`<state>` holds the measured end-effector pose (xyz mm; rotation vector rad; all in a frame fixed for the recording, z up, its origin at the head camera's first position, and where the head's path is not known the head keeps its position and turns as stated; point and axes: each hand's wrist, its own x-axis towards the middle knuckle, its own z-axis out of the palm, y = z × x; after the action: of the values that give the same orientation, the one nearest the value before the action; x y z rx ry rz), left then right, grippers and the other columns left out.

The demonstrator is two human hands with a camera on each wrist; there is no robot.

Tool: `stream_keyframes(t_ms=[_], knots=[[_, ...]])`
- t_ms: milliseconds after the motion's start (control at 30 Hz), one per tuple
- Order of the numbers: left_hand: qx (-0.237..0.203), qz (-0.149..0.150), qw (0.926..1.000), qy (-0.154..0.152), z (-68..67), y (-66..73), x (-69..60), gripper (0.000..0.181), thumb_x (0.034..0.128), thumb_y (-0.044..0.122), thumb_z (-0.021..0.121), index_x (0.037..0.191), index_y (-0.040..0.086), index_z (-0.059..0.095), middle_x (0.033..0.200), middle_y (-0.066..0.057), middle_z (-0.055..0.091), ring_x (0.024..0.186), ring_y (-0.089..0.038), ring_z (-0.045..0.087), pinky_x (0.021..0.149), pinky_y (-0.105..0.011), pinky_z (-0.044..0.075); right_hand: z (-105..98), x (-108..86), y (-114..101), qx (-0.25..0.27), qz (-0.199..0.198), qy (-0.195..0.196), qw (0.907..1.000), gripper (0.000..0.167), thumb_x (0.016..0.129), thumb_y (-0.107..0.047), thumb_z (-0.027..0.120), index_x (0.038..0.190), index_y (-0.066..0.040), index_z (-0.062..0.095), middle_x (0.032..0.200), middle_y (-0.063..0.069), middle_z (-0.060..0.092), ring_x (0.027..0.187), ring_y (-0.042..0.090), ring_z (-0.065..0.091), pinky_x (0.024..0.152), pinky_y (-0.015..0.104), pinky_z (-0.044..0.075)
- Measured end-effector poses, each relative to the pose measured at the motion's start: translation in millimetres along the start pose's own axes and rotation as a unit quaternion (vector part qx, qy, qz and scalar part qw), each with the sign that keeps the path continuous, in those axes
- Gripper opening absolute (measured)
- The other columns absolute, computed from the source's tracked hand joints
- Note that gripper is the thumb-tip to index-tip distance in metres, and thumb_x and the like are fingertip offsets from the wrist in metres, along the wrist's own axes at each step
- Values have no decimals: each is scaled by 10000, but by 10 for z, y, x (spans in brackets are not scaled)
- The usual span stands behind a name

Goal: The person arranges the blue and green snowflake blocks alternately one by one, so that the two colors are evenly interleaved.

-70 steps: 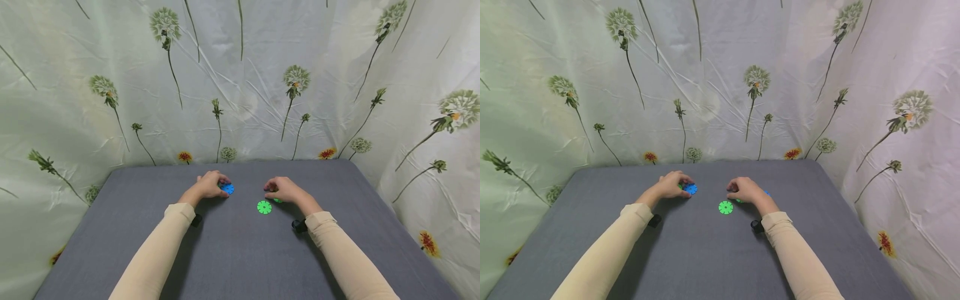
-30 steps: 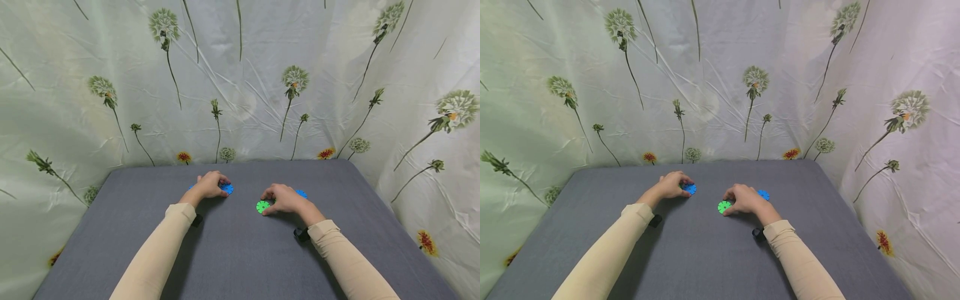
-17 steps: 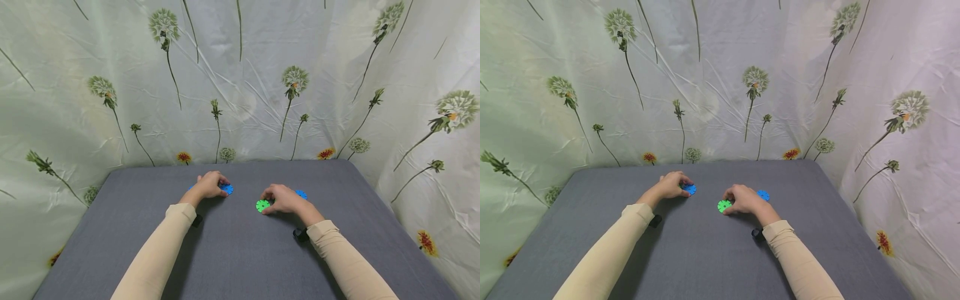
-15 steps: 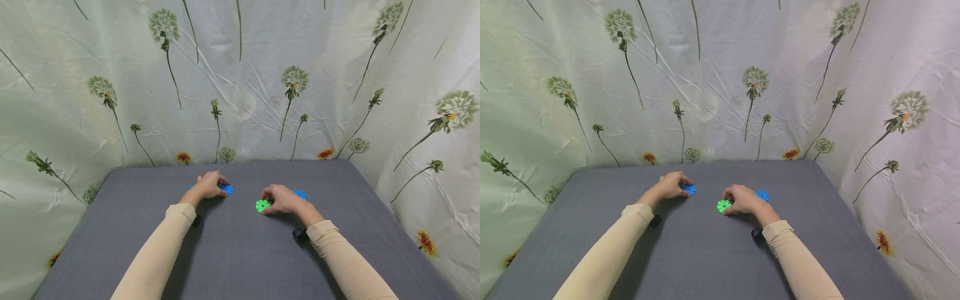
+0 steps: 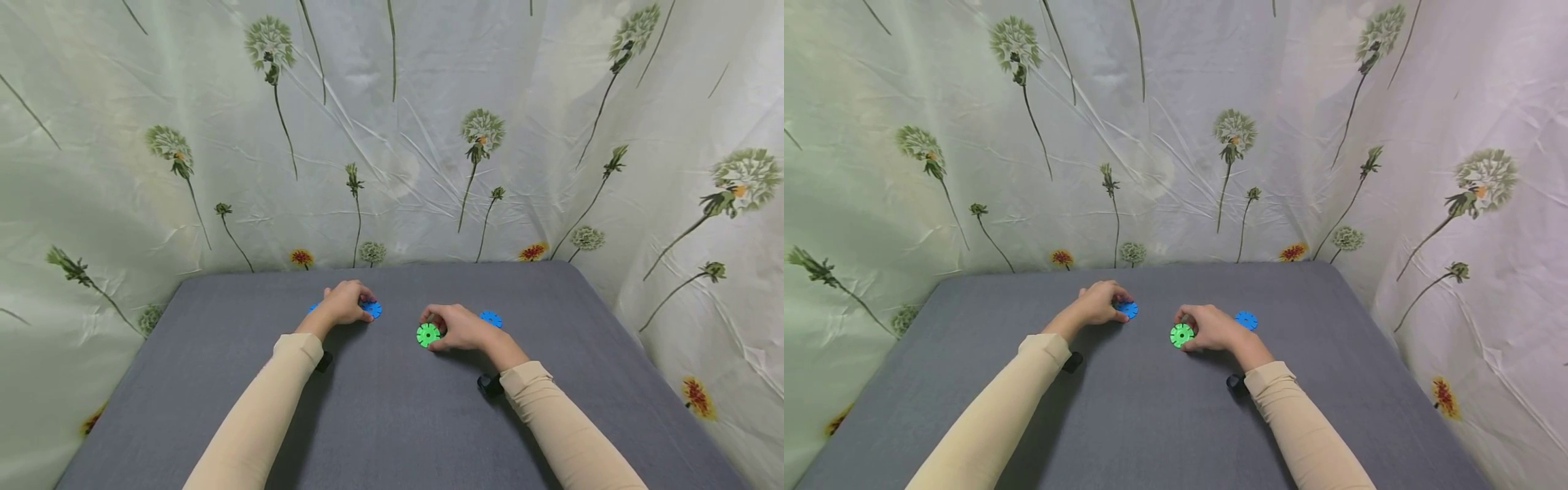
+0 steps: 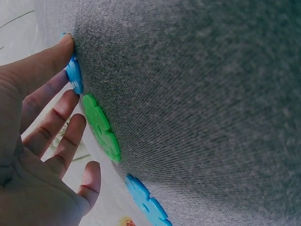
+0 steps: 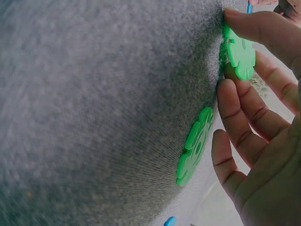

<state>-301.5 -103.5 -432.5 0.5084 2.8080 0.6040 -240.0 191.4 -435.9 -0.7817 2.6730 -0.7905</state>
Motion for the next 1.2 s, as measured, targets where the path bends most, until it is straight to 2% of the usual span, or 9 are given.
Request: stream_keyframes(t_ms=[200, 500, 900, 1200], knots=[[-11, -68, 10000, -17, -7, 19, -9, 343, 926, 271, 876, 1255, 212, 797, 1268, -51, 682, 1247, -291, 601, 1080, -618, 356, -5, 1, 16, 135, -44, -94, 9999, 487, 875, -197, 918, 1313, -134, 716, 1027, 3, 694, 880, 109, 592, 804, 303, 522], [-92, -74, 9999, 9, -7, 24, 0, 351, 921, 264, 881, 1259, 215, 801, 1276, -54, 687, 1235, -277, 618, 1121, -630, 347, -23, 17, 19, 80, 120, -186, 9997, 515, 861, -213, 930, 1331, -124, 738, 1084, -6, 718, 919, 91, 604, 837, 292, 532], [-90, -17, 10000, -8, 11, -27, 25, 353, 921, 270, 880, 1263, 216, 808, 1264, -48, 696, 1231, -279, 631, 1125, -639, 361, -48, 30, 6, -87, -59, -339, 9994, 453, 863, -224, 920, 1267, -83, 771, 1076, -13, 757, 917, 76, 658, 835, 263, 560], [-120, -43, 9999, 10, 3, -8, 12, 363, 922, 264, 879, 1275, 219, 806, 1300, -48, 697, 1278, -289, 630, 1184, -688, 320, -67, 70, 9, -103, -64, -204, 9997, 461, 865, -264, 915, 1264, -78, 777, 1109, 14, 768, 952, 103, 706, 847, 292, 590]])
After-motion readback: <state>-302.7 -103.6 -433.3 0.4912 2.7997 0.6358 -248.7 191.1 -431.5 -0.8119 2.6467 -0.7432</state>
